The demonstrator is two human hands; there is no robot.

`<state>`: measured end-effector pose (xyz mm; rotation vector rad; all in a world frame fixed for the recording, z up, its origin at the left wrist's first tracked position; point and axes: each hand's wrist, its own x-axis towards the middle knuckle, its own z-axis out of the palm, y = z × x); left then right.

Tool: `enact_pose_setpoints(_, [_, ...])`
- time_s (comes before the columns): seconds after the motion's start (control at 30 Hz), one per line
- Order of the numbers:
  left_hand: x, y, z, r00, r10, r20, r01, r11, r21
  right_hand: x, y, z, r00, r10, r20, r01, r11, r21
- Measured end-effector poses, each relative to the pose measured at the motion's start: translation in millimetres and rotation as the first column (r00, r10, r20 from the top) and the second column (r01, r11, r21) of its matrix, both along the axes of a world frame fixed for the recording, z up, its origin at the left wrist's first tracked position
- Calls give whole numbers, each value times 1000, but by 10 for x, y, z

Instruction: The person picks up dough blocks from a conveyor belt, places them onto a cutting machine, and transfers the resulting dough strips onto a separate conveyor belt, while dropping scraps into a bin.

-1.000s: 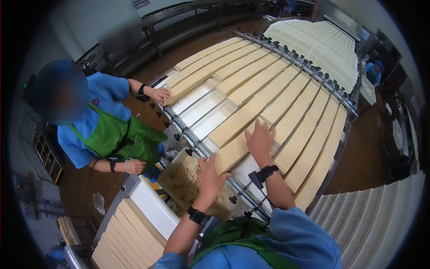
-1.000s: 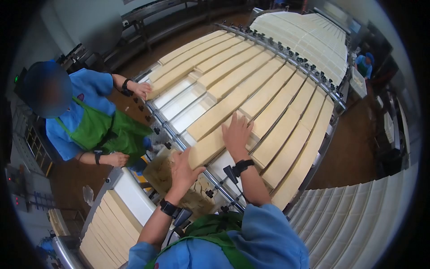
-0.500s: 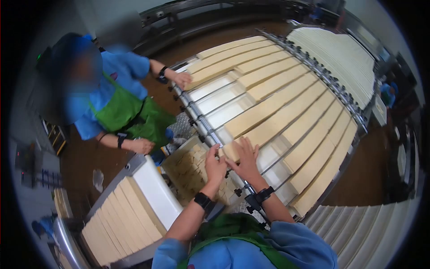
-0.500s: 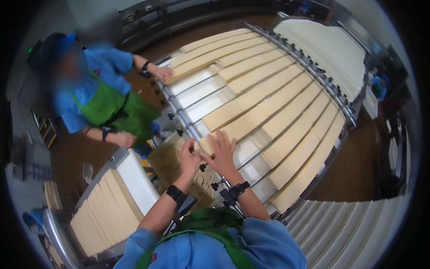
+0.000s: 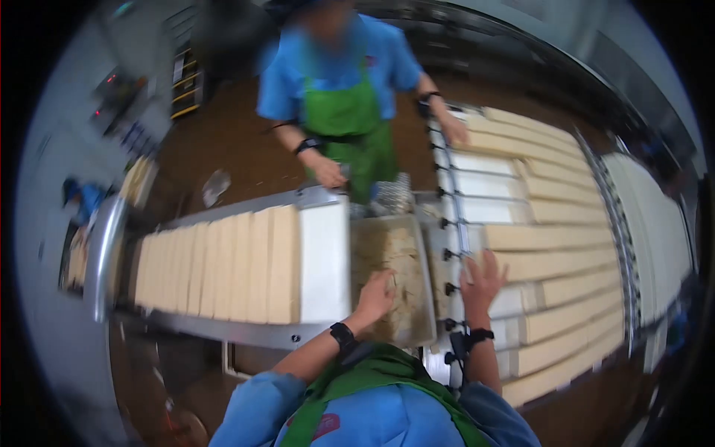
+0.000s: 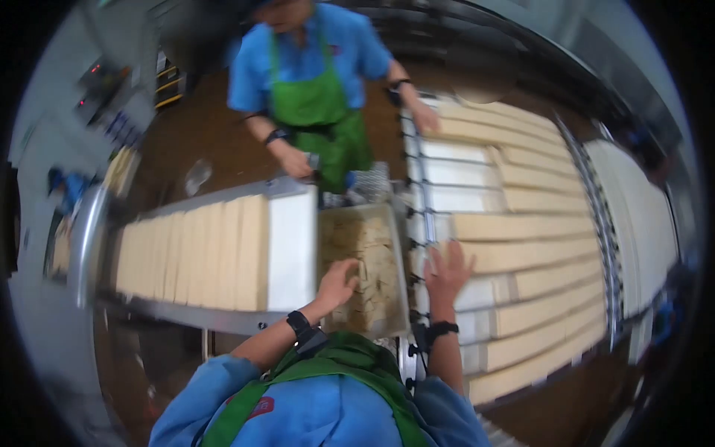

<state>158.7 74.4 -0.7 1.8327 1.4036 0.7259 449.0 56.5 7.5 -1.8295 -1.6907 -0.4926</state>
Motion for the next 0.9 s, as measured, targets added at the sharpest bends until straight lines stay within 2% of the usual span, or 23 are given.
enact_pose_setpoints(0.07, [-362,-102,-210,983,-61,174,89,983,-158,-20,7,13,1000,-16,22,16,1000,3])
enact_pose_setpoints(0.1, [-508,-225,-100,976,-22,215,57,986,-159,-50,3,21,1000,-19,10,19,1000,6])
enact_pose_setpoints(0.13, [-681,-284,-81,977,36,211,-4,989,-147,-67,4,39,1000,-21,20,21,1000,-10])
enact_pose_setpoints(0.2, [-1021,-416,-108,976,8,218,70,936,-346,-89,-25,70,999,11,37,-11,1000,-13])
enact_pose_setpoints(0.23, [-1219,-494,-167,944,8,329,111,933,-343,-99,-30,92,1000,-2,25,3,1000,-20])
enact_pose_setpoints(0.27, [-1384,-598,-170,942,42,334,75,941,-330,-103,-27,95,1000,-16,15,16,999,-28])
enact_pose_setpoints(0.33, [-1675,-823,-176,737,362,570,122,758,-640,-84,-22,60,999,21,40,-21,1000,-4])
enact_pose_setpoints(0.37, [-1796,-925,-191,722,383,576,99,768,-633,-71,-27,36,998,13,61,-13,1000,7])
enact_pose_setpoints(0.43, [-2002,-1076,-288,748,452,487,101,647,-756,-50,-40,2,996,32,82,-33,999,13])
enact_pose_setpoints(0.47, [-2071,-1147,-352,737,463,493,90,656,-750,-38,-33,1,995,17,98,-19,1000,13])
enact_pose_setpoints(0.53, [-2153,-1276,-584,835,427,346,11,617,-787,-75,-43,64,993,39,107,-42,999,23])
enact_pose_setpoints(0.57, [-2178,-1327,-699,840,448,305,-31,600,-799,-72,-46,60,994,29,109,-31,999,14])
enact_pose_setpoints(0.7, [-2134,-1455,-882,747,562,355,-137,652,-746,-62,-43,19,993,32,116,-36,999,34])
enact_pose_setpoints(0.8, [-2066,-1482,-939,738,586,335,-209,670,-712,-23,-23,-43,993,38,116,-44,998,43])
enact_pose_setpoints(0.9, [-2024,-1471,-872,696,638,329,-235,636,-735,50,-9,-95,992,43,116,-49,998,44])
